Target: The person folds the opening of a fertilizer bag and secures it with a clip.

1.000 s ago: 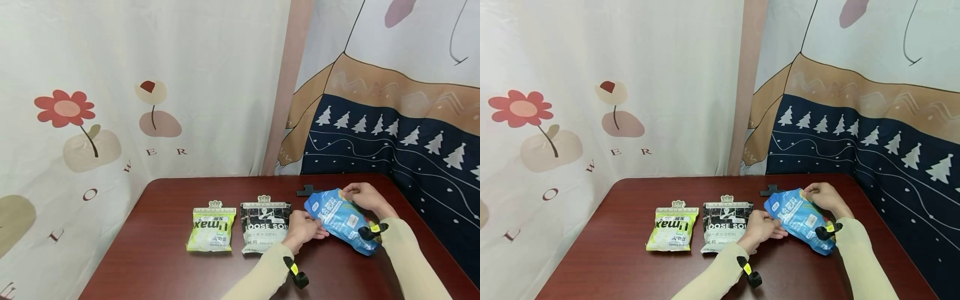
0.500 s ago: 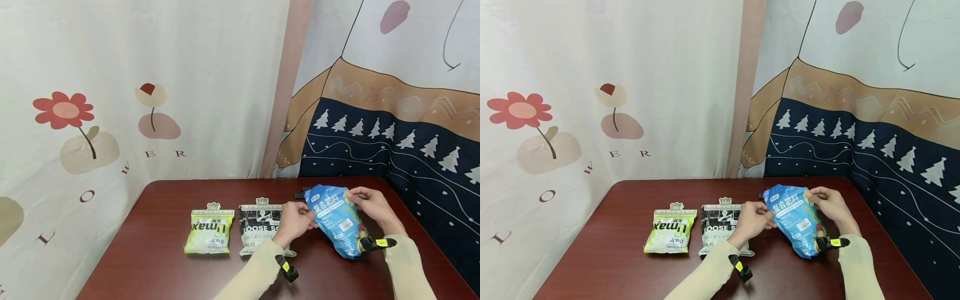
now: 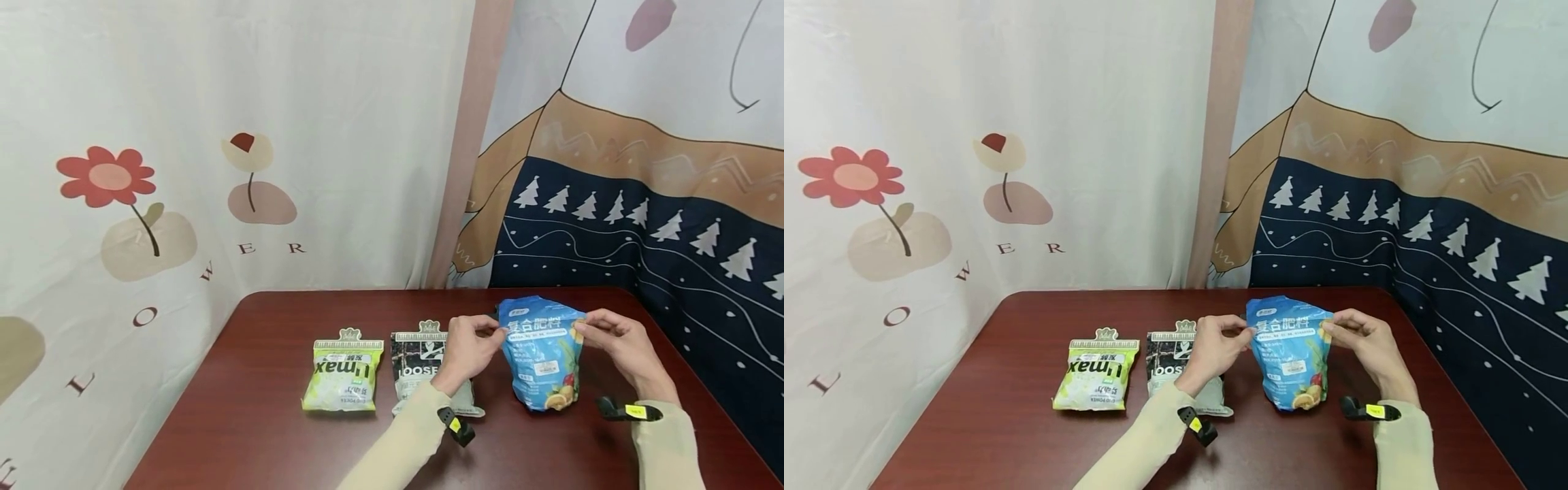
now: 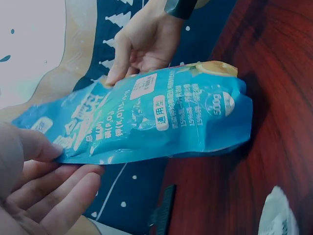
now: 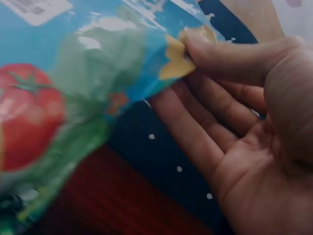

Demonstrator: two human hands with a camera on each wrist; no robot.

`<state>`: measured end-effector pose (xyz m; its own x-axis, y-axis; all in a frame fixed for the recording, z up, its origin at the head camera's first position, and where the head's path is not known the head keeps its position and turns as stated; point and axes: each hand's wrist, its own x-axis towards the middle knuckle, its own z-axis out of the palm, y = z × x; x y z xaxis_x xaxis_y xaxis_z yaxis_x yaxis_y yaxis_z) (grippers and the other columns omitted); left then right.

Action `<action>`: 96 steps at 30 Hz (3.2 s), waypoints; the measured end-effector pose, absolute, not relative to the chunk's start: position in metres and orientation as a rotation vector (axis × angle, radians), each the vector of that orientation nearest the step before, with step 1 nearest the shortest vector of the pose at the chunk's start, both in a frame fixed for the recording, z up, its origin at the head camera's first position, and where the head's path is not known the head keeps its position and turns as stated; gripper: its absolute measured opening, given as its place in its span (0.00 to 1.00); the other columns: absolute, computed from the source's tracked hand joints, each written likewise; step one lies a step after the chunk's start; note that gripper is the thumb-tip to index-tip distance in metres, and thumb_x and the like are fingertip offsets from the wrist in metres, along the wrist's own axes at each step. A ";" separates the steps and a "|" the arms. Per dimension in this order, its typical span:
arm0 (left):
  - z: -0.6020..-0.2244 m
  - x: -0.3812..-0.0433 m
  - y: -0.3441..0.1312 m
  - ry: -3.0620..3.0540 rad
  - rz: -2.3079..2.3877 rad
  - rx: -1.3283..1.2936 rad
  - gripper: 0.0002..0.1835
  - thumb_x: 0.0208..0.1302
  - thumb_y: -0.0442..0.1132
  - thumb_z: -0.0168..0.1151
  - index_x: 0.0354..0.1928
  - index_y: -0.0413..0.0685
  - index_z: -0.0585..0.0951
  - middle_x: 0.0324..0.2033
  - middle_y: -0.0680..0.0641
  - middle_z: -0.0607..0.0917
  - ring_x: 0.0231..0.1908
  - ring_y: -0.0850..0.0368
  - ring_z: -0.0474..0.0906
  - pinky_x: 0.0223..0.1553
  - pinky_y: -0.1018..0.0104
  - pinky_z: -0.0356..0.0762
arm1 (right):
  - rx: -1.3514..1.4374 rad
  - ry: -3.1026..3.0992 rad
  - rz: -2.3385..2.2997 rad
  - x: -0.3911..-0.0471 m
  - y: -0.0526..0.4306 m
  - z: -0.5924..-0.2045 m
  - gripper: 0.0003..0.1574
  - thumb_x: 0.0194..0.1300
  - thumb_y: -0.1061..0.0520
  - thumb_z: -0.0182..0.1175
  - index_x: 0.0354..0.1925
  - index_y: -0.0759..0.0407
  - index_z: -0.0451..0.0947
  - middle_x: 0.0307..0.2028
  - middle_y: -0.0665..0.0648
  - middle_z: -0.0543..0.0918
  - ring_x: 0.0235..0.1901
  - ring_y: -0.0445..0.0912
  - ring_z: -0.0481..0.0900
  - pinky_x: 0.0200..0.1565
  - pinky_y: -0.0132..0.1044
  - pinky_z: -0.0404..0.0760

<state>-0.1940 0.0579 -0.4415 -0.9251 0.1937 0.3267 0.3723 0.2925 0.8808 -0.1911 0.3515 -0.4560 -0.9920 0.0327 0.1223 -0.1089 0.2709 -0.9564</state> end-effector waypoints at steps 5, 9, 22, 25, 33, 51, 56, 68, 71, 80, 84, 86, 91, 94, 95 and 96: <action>-0.440 -0.194 0.051 -2.358 -1.640 -0.620 0.05 0.66 0.41 0.70 0.37 0.48 0.91 0.32 0.49 0.92 0.28 0.74 0.82 0.32 0.79 0.80 | 0.182 -2.379 1.833 -0.186 0.352 -0.456 0.06 0.69 0.59 0.68 0.43 0.60 0.84 0.34 0.39 0.89 0.33 0.38 0.86 0.40 0.27 0.84; -0.441 -0.195 0.048 -2.321 -1.626 -0.664 0.06 0.67 0.42 0.70 0.37 0.49 0.91 0.32 0.49 0.92 0.29 0.73 0.82 0.33 0.79 0.80 | 0.269 -2.318 1.854 -0.183 0.354 -0.457 0.04 0.68 0.65 0.66 0.41 0.60 0.86 0.37 0.39 0.88 0.35 0.37 0.83 0.39 0.27 0.84; -0.449 -0.192 0.046 -2.244 -1.762 -0.729 0.04 0.66 0.40 0.70 0.37 0.49 0.91 0.32 0.48 0.92 0.27 0.72 0.84 0.31 0.74 0.84 | 0.482 -2.177 2.042 -0.179 0.358 -0.459 0.11 0.65 0.75 0.62 0.39 0.64 0.85 0.42 0.46 0.88 0.38 0.40 0.84 0.41 0.29 0.86; -0.451 -0.192 0.045 -2.218 -1.814 -0.719 0.04 0.65 0.40 0.72 0.37 0.49 0.90 0.34 0.47 0.92 0.30 0.68 0.86 0.35 0.73 0.85 | 0.467 -2.168 2.075 -0.179 0.357 -0.459 0.12 0.66 0.75 0.62 0.40 0.61 0.84 0.41 0.46 0.89 0.37 0.41 0.84 0.41 0.29 0.85; -0.454 -0.192 0.044 -2.048 -1.896 -0.789 0.02 0.66 0.32 0.69 0.35 0.46 0.84 0.37 0.42 0.91 0.36 0.51 0.89 0.41 0.65 0.88 | 0.455 -2.123 2.035 -0.179 0.352 -0.458 0.14 0.63 0.77 0.63 0.31 0.60 0.80 0.43 0.46 0.89 0.40 0.40 0.84 0.41 0.28 0.84; -0.457 -0.190 0.047 -2.039 -1.581 -0.927 0.10 0.68 0.30 0.66 0.46 0.48 0.91 0.42 0.50 0.90 0.44 0.62 0.85 0.28 0.75 0.80 | 0.186 -2.466 1.511 -0.172 0.346 -0.444 0.19 0.65 0.55 0.72 0.50 0.66 0.87 0.43 0.34 0.87 0.46 0.34 0.79 0.44 0.22 0.81; -0.458 -0.189 0.048 -2.019 -1.547 -0.955 0.10 0.69 0.31 0.65 0.47 0.47 0.91 0.43 0.50 0.90 0.44 0.62 0.85 0.30 0.79 0.78 | 0.177 -2.476 1.501 -0.173 0.346 -0.444 0.19 0.65 0.54 0.72 0.51 0.64 0.87 0.42 0.35 0.88 0.45 0.35 0.80 0.43 0.23 0.81; -0.454 -0.188 0.049 -2.029 -1.452 -0.958 0.10 0.69 0.32 0.66 0.47 0.48 0.91 0.39 0.52 0.91 0.39 0.66 0.85 0.31 0.83 0.77 | 0.210 -2.482 1.438 -0.173 0.348 -0.443 0.18 0.65 0.56 0.71 0.51 0.64 0.87 0.40 0.34 0.87 0.43 0.33 0.79 0.41 0.22 0.81; -0.453 -0.188 0.048 -2.041 -1.453 -0.948 0.10 0.69 0.32 0.66 0.47 0.49 0.91 0.39 0.53 0.91 0.37 0.67 0.84 0.31 0.82 0.77 | 0.211 -2.483 1.435 -0.173 0.348 -0.443 0.18 0.65 0.56 0.71 0.51 0.64 0.87 0.40 0.33 0.87 0.43 0.34 0.78 0.41 0.22 0.81; -0.452 -0.185 0.046 -2.112 -1.610 -0.912 0.12 0.69 0.36 0.68 0.53 0.51 0.89 0.38 0.51 0.90 0.31 0.70 0.75 0.26 0.75 0.74 | 0.127 -2.542 1.437 -0.170 0.350 -0.440 0.24 0.66 0.51 0.71 0.56 0.62 0.85 0.42 0.31 0.84 0.45 0.35 0.75 0.42 0.20 0.78; -0.450 -0.185 0.045 -2.161 -1.581 -0.901 0.13 0.70 0.37 0.67 0.54 0.51 0.88 0.39 0.52 0.89 0.33 0.70 0.75 0.28 0.75 0.76 | 0.086 -2.585 1.407 -0.170 0.350 -0.438 0.26 0.67 0.47 0.70 0.58 0.59 0.85 0.43 0.30 0.82 0.47 0.36 0.73 0.43 0.20 0.76; -0.450 -0.184 0.045 -2.184 -1.552 -0.907 0.13 0.71 0.37 0.66 0.55 0.51 0.88 0.39 0.52 0.89 0.33 0.70 0.76 0.29 0.76 0.76 | 0.070 -2.606 1.395 -0.170 0.350 -0.437 0.27 0.67 0.46 0.70 0.58 0.58 0.84 0.43 0.30 0.82 0.47 0.37 0.72 0.43 0.20 0.75; -0.449 -0.185 0.044 -2.228 -1.491 -0.918 0.13 0.72 0.38 0.65 0.55 0.50 0.88 0.38 0.53 0.88 0.33 0.71 0.76 0.30 0.79 0.76 | 0.075 -2.643 1.348 -0.169 0.350 -0.434 0.26 0.67 0.44 0.69 0.58 0.55 0.85 0.41 0.37 0.84 0.47 0.38 0.71 0.42 0.21 0.75; -0.448 -0.185 0.045 -2.234 -1.461 -0.915 0.12 0.72 0.38 0.65 0.53 0.49 0.88 0.37 0.53 0.87 0.32 0.70 0.76 0.28 0.77 0.75 | 0.129 -2.638 1.316 -0.169 0.348 -0.433 0.23 0.68 0.46 0.69 0.55 0.55 0.87 0.40 0.44 0.86 0.45 0.39 0.73 0.41 0.23 0.75; -0.449 -0.185 0.045 -2.235 -1.446 -0.913 0.11 0.72 0.39 0.64 0.53 0.49 0.88 0.36 0.53 0.87 0.31 0.70 0.76 0.27 0.77 0.75 | 0.142 -2.633 1.312 -0.168 0.347 -0.432 0.21 0.67 0.47 0.69 0.54 0.55 0.87 0.40 0.46 0.87 0.44 0.39 0.73 0.40 0.24 0.75; -0.449 -0.185 0.045 -2.233 -1.443 -0.909 0.11 0.72 0.39 0.65 0.52 0.49 0.89 0.36 0.53 0.87 0.31 0.69 0.76 0.26 0.76 0.74 | 0.152 -2.630 1.307 -0.168 0.346 -0.431 0.20 0.67 0.47 0.69 0.53 0.55 0.88 0.40 0.47 0.87 0.44 0.38 0.74 0.40 0.24 0.75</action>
